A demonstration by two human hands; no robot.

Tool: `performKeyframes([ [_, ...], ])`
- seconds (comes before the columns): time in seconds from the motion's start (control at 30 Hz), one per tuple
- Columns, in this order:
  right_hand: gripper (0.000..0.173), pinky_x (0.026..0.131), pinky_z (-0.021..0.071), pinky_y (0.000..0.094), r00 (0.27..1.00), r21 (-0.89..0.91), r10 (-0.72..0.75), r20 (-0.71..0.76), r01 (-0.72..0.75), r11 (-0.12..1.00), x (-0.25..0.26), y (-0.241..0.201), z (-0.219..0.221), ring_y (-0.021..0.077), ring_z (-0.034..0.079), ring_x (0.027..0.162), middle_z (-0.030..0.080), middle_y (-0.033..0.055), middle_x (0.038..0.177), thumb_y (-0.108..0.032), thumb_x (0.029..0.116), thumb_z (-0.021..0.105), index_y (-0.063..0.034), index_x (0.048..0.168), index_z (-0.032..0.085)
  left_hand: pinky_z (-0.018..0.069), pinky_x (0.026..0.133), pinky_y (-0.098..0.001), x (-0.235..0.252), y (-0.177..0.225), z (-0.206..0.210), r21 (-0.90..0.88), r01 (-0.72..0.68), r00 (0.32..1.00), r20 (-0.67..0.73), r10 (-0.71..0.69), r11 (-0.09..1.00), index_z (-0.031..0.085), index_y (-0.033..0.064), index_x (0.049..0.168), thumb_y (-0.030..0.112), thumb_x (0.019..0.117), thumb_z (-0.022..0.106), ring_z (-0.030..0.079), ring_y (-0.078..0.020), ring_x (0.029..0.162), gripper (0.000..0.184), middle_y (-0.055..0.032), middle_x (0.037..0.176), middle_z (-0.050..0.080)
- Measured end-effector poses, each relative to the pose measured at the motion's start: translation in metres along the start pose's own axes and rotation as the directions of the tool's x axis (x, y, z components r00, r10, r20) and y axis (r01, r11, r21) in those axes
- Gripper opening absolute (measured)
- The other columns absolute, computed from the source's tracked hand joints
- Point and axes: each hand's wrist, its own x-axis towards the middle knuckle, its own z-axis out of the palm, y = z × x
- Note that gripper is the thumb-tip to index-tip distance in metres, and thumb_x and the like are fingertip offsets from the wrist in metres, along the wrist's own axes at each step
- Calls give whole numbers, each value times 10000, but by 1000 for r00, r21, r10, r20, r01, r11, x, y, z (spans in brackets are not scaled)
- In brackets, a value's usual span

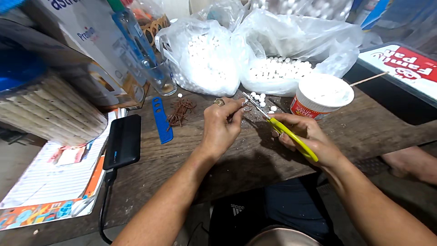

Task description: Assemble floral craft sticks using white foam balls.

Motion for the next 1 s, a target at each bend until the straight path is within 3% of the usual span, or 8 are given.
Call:
performKeyframes([
  [0.17, 219, 459, 410, 94, 997, 93, 25, -78, -17, 995, -3, 0, 5, -65, 490, 498, 636, -135, 697, -160, 907, 691, -107, 1119, 706, 520, 684, -162, -1, -1, 0, 3, 17, 1000, -5, -17, 1000, 749, -44, 924, -35, 892, 667, 641, -61, 736, 89, -135, 894, 707],
  [0.3, 222, 436, 406, 101, 990, 95, 16, -139, -2, 995, -4, 1, -2, -55, 478, 477, 622, -128, 688, -158, 937, 668, -95, 1149, 697, 550, 650, -154, 1, 0, -3, -172, 221, 975, 20, -220, 960, 706, -51, 986, -44, 910, 690, 661, -24, 717, 78, -103, 935, 714],
  [0.47, 455, 649, 529, 107, 980, -455, -159, -124, 86, 886, -14, -5, -12, -69, 626, 729, 706, -51, 910, -254, 860, 715, -22, 1248, 666, 603, 744, -204, 9, -2, -5, -465, 377, 907, 9, -422, 801, 663, -19, 941, -134, 862, 665, 709, -36, 780, 140, -23, 888, 729],
  [0.57, 448, 665, 551, 297, 975, -704, -203, -94, 79, 706, -20, -4, -11, 108, 664, 742, 731, 81, 889, -308, 854, 661, -33, 1200, 726, 619, 757, -244, 8, -2, -7, -542, 420, 882, 57, -467, 728, 671, 34, 948, -125, 899, 649, 730, -76, 801, 168, -10, 905, 748],
  [0.77, 410, 696, 556, 539, 975, -828, -220, 22, 141, 543, -24, 4, 0, 361, 706, 815, 733, 176, 952, -309, 864, 640, -45, 1156, 755, 611, 764, -250, 8, 0, -9, -587, 479, 846, 112, -521, 653, 689, 67, 944, -94, 933, 629, 729, -85, 819, 172, -11, 928, 755],
  [0.87, 374, 779, 570, 431, 966, -782, -260, 6, 166, 601, -29, -2, -11, 239, 698, 908, 734, 120, 1014, -367, 901, 640, -81, 1103, 773, 613, 777, -267, 7, 2, -8, -593, 498, 833, 124, -539, 632, 678, 57, 967, -89, 946, 613, 729, -101, 834, 161, -21, 944, 746],
  [0.93, 242, 695, 527, 185, 931, -640, -342, -130, 185, 746, -35, -4, -28, -2, 625, 770, 701, -29, 862, -318, 918, 677, -91, 932, 761, 614, 779, -263, 6, 2, -8, -594, 479, 847, 118, -519, 646, 682, 61, 971, -92, 945, 608, 733, -95, 843, 172, -16, 950, 753],
  [1.0, 98, 607, 496, 99, 900, -443, -308, -310, 150, 884, -41, -4, -50, -98, 580, 650, 649, -181, 741, -224, 908, 704, -203, 814, 687, 611, 759, -239, 6, 3, -7, -581, 453, 865, 103, -490, 677, 695, 68, 969, -91, 935, 627, 728, -72, 816, 176, 7, 934, 756],
])
